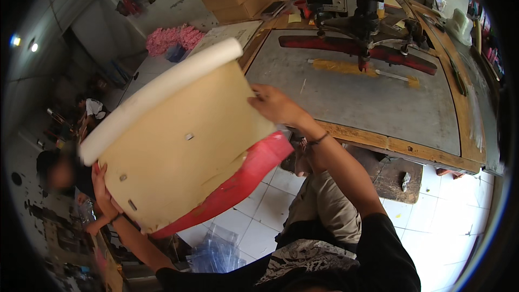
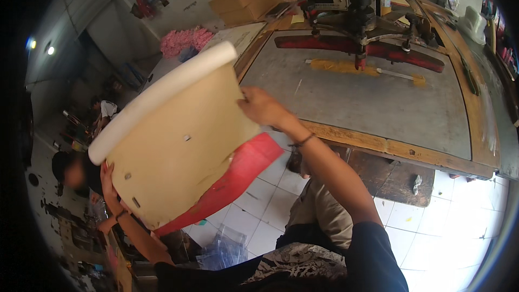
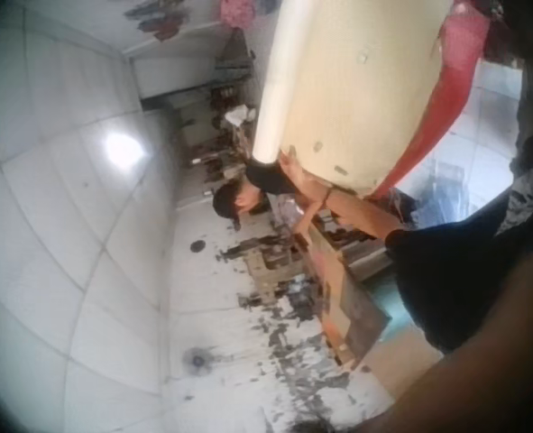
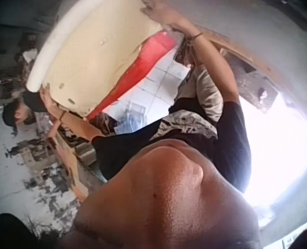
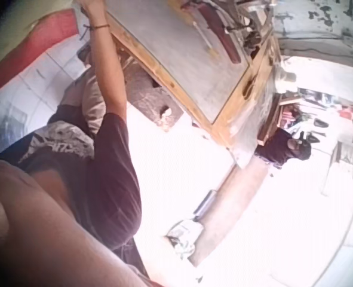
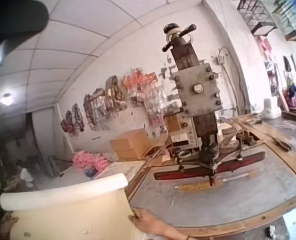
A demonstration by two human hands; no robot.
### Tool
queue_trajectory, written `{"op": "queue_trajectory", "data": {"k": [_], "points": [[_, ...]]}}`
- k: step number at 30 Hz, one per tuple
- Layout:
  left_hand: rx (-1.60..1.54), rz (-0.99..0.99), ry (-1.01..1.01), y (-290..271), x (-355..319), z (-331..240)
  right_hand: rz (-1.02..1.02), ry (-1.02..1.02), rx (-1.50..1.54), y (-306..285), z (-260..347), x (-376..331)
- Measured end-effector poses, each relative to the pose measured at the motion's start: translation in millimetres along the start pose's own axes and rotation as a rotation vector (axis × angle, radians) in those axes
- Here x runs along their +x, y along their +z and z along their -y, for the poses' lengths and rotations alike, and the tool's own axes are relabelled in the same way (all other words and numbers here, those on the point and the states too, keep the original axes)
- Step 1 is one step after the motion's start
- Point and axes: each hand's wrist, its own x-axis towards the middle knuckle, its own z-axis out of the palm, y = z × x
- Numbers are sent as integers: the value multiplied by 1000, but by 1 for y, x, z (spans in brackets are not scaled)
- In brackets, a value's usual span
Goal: The person uses an industrial machine to press or seal large pieces of material, handling fabric or plastic components and a long metal guide bar.
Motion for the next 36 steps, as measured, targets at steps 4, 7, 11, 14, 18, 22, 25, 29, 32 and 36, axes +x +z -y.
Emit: {"op": "queue_trajectory", "data": {"k": [4, 7, 11, 14, 18, 22, 25, 29, 32, 36], "points": [[-36, -129, -162, -52, -24, 18, 114, 17, -43, 30, 5, 62], [-147, -209, -72, -54, -10, 35, 88, -60, -233, 25, 5, 125], [-211, -249, 4, -6, 46, 27, 98, -112, -426, -22, 14, 234], [-417, -142, -30, 72, 125, 37, 7, -141, -857, -81, 24, 317], [-549, -68, -11, 144, 229, 95, -323, -286, -865, -109, 45, 323], [-549, -143, -249, 201, 248, 181, -114, -381, -878, -79, 41, 233], [-435, -227, -265, 174, 249, 213, 150, -400, -821, -60, 15, 130], [-425, -88, -410, 200, 221, 237, 394, -206, -738, -93, -8, 2], [-346, 36, -438, 190, 197, 231, 418, -153, -731, -118, 1, -54], [-273, 38, -444, 197, 169, 224, 318, -50, -749, -154, 16, -109]]}}
